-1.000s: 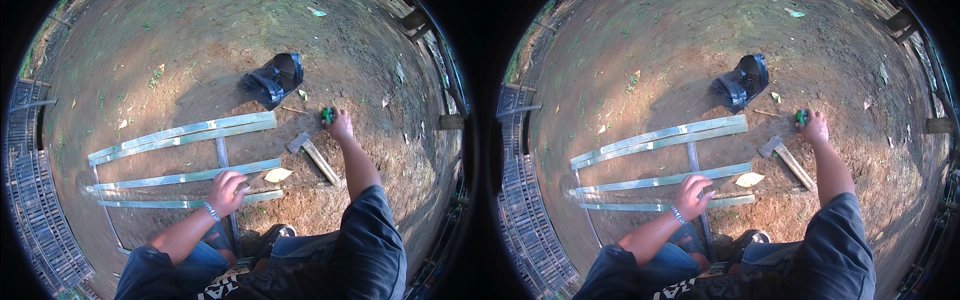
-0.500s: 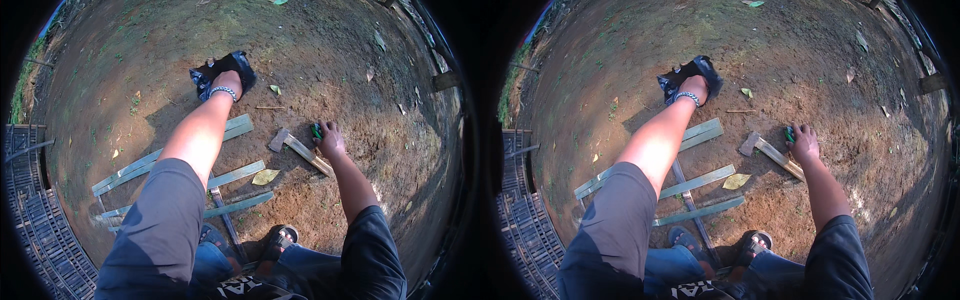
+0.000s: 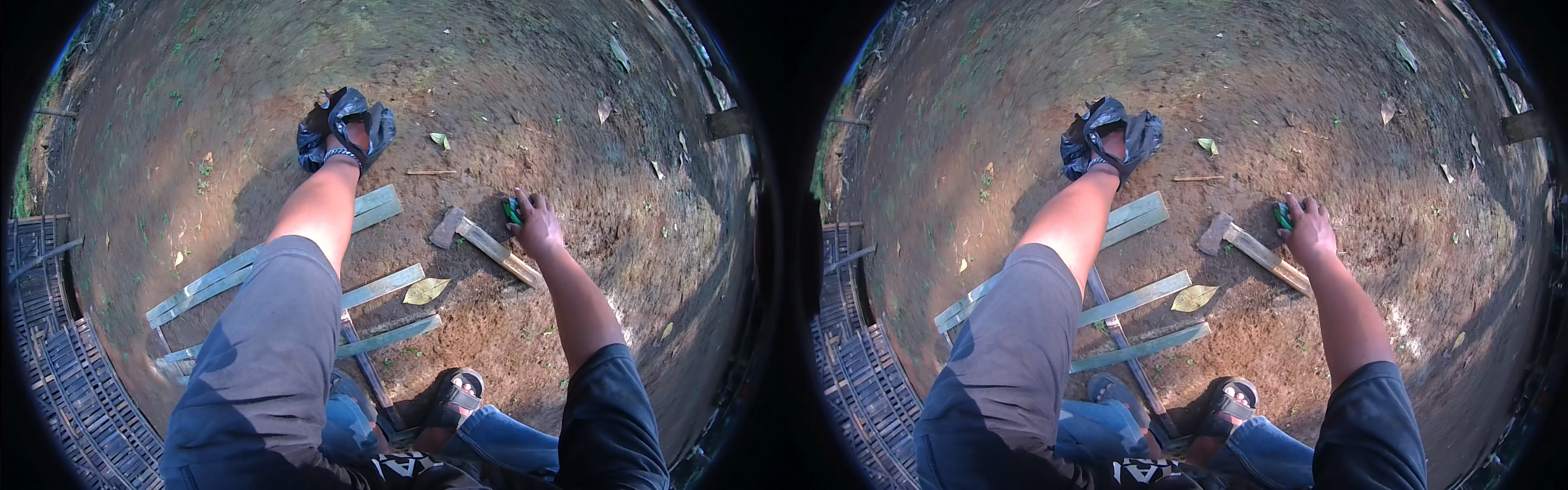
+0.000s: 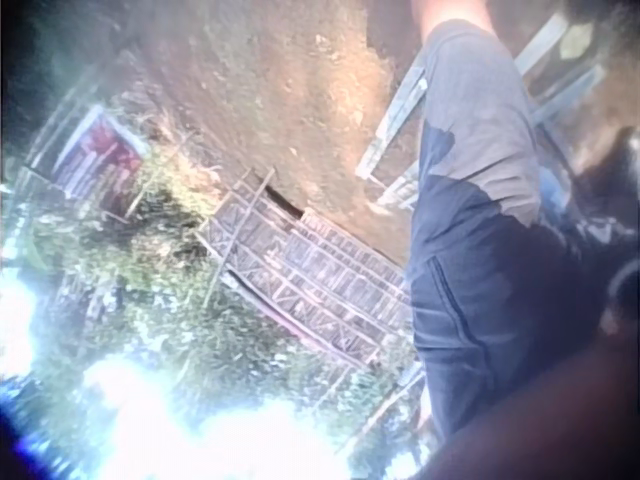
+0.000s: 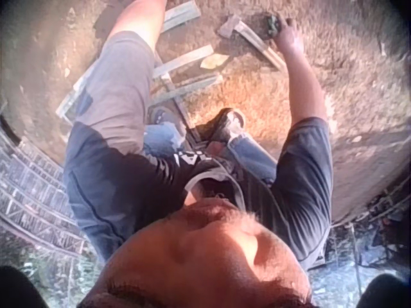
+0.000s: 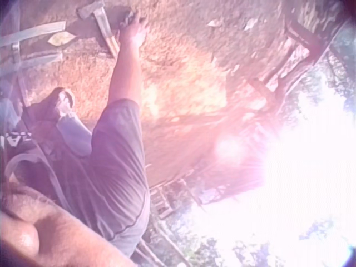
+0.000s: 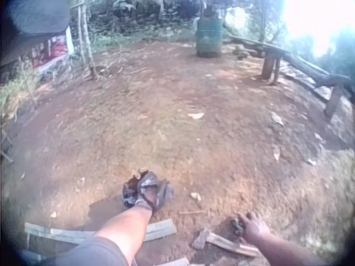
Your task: The person assembles a wooden frame on the ground using a hammer and nails. They measure the wooden slats with a tape measure, mark positions, and hammer nails to secure the pieces together. The person repeatedly measures and adjusts the frame components to ensure proper alignment.
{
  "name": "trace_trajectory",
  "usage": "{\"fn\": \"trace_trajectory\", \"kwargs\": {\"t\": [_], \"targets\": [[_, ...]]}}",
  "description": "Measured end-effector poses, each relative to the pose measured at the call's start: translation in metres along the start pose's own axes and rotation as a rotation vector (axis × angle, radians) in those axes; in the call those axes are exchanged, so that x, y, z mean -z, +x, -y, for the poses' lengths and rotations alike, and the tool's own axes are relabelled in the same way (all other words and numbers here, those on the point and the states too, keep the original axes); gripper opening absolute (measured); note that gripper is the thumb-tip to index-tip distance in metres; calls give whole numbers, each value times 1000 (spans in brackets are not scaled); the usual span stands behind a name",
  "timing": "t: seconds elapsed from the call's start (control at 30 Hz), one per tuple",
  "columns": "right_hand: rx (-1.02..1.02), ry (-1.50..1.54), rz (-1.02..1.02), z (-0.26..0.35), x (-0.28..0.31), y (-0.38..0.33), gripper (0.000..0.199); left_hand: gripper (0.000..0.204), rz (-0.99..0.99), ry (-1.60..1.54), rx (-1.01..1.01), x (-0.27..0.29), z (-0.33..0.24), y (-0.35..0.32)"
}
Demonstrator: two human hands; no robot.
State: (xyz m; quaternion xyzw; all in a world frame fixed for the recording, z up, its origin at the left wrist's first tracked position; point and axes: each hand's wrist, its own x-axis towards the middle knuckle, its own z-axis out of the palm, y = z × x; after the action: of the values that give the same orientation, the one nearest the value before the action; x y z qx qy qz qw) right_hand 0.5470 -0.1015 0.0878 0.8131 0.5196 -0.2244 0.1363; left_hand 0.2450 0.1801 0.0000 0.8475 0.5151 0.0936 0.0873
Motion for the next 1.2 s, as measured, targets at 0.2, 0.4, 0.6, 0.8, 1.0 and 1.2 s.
{"fn": "trace_trajectory", "kwargs": {"t": [0.2,0.4,0.6,0.8,1.0,1.2], "targets": [[21,6,-2,7,3,2,83,31,74,-74,-26,47,2,4],[7,-23,-10,2,-5,5,85,21,283,-222,-3,144,-38,-10],[33,-20,-43,1,-20,12,85,14,146,-982,24,234,8,-113],[117,80,-354,22,-11,-23,72,19,501,-1256,523,252,76,-320],[140,1401,538,114,-35,-152,64,19,567,-1711,1107,143,56,-478],[153,1117,812,212,-102,-244,48,38,655,-1548,777,105,3,-466]]}}
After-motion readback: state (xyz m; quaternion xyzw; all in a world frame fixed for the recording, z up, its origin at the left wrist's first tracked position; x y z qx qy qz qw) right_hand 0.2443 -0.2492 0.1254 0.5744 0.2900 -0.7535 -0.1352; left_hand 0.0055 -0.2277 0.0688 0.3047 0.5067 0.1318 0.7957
